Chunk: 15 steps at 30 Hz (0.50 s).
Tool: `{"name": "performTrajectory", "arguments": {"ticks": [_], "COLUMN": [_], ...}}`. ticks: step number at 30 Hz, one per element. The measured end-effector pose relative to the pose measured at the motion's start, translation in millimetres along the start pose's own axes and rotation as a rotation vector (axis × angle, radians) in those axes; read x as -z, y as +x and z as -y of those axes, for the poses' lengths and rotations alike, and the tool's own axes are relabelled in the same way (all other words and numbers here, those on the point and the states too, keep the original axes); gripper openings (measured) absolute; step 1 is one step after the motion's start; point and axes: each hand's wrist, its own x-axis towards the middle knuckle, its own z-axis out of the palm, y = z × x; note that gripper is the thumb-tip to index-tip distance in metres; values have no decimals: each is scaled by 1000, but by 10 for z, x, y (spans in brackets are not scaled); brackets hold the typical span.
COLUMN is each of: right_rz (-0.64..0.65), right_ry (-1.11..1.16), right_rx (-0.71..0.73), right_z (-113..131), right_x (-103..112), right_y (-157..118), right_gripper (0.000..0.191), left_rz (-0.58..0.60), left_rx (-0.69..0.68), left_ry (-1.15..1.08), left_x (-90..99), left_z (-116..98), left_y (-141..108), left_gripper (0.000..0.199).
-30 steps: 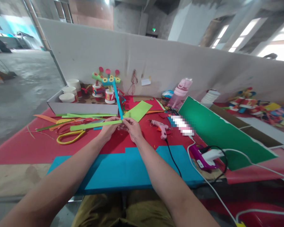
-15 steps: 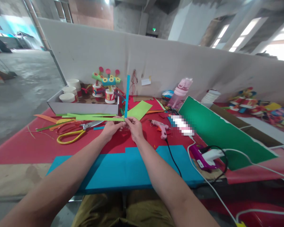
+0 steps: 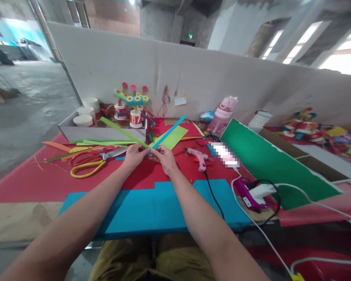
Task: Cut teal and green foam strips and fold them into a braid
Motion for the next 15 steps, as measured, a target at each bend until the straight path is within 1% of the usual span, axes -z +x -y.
{"name": "performTrajectory", "arguments": {"ticks": [2, 5, 9, 12, 15], "right_rz": [-38, -83, -81, -67, -89], "right_ry": [20, 73, 102, 96, 61], "right_rx": [9, -25, -55, -42, -8], "right_z": [9, 15, 5, -4, -6], "right_x": [-5, -17, -18, -12, -20], "right_y": [-1, -4, -3, -3, -7], "right_gripper": [35, 35, 34, 32, 28], "left_rz": [47, 132, 107, 85, 88], "left_rx": [55, 115, 109, 115, 150], "left_ry": [-93, -257, -270, -233, -243], "left_x": [-34, -80, -86, -67, -59], "left_z": [-9, -24, -40, -37, -30], "left_y": [-30, -72, -85, -78, -76], "left_gripper": [22, 28, 30, 29, 29]}}
